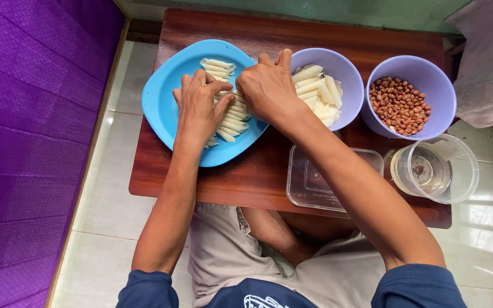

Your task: Manually wrapping individual peanuts in small dough wrappers to create rolled snacks.

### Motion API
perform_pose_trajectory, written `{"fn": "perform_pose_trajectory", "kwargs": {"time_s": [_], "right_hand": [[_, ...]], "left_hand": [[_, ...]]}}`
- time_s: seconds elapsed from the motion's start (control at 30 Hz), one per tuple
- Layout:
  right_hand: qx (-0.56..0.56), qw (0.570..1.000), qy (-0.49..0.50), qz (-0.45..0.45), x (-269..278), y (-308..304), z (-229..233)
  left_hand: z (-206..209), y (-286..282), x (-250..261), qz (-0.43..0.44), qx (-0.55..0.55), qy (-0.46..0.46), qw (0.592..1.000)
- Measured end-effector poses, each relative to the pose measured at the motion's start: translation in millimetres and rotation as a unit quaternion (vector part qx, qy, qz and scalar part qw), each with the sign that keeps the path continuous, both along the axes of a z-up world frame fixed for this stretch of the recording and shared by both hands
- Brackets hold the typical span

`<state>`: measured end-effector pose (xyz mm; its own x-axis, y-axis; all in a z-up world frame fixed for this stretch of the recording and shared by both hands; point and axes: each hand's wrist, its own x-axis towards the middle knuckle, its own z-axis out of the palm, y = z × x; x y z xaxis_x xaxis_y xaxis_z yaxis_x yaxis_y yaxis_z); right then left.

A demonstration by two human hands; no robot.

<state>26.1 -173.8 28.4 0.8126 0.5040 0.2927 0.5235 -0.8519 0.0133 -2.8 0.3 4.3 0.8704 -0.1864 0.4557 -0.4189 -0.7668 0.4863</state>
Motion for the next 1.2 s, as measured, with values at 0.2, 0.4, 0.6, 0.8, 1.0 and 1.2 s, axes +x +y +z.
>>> {"fn": "perform_pose_trajectory", "kwargs": {"time_s": [0.2,0.4,0.6,0.8,1.0,1.2], "right_hand": [[-0.001,1.000,-0.011,0.006,3.2,-1.0,-1.6],[-0.011,1.000,0.025,-0.007,6.8,1.5,0.3],[0.014,1.000,0.023,0.005,6.2,-2.1,1.6],[-0.004,1.000,0.006,0.007,6.2,1.9,3.5],[0.010,1.000,0.002,0.024,5.9,0.0,1.9],[0.027,0.999,-0.003,0.026,5.8,0.9,2.7]], "left_hand": [[0.8,1.0,1.4,0.009,-0.011,-0.023,1.000],[1.0,-0.5,0.2,-0.005,-0.007,-0.002,1.000],[-1.6,0.7,1.9,-0.003,-0.003,0.005,1.000],[-1.4,-0.8,2.6,0.004,0.000,0.019,1.000],[-1.1,-0.2,2.4,0.008,-0.004,0.015,1.000],[0.5,1.9,1.4,0.010,-0.024,-0.015,1.000]]}}
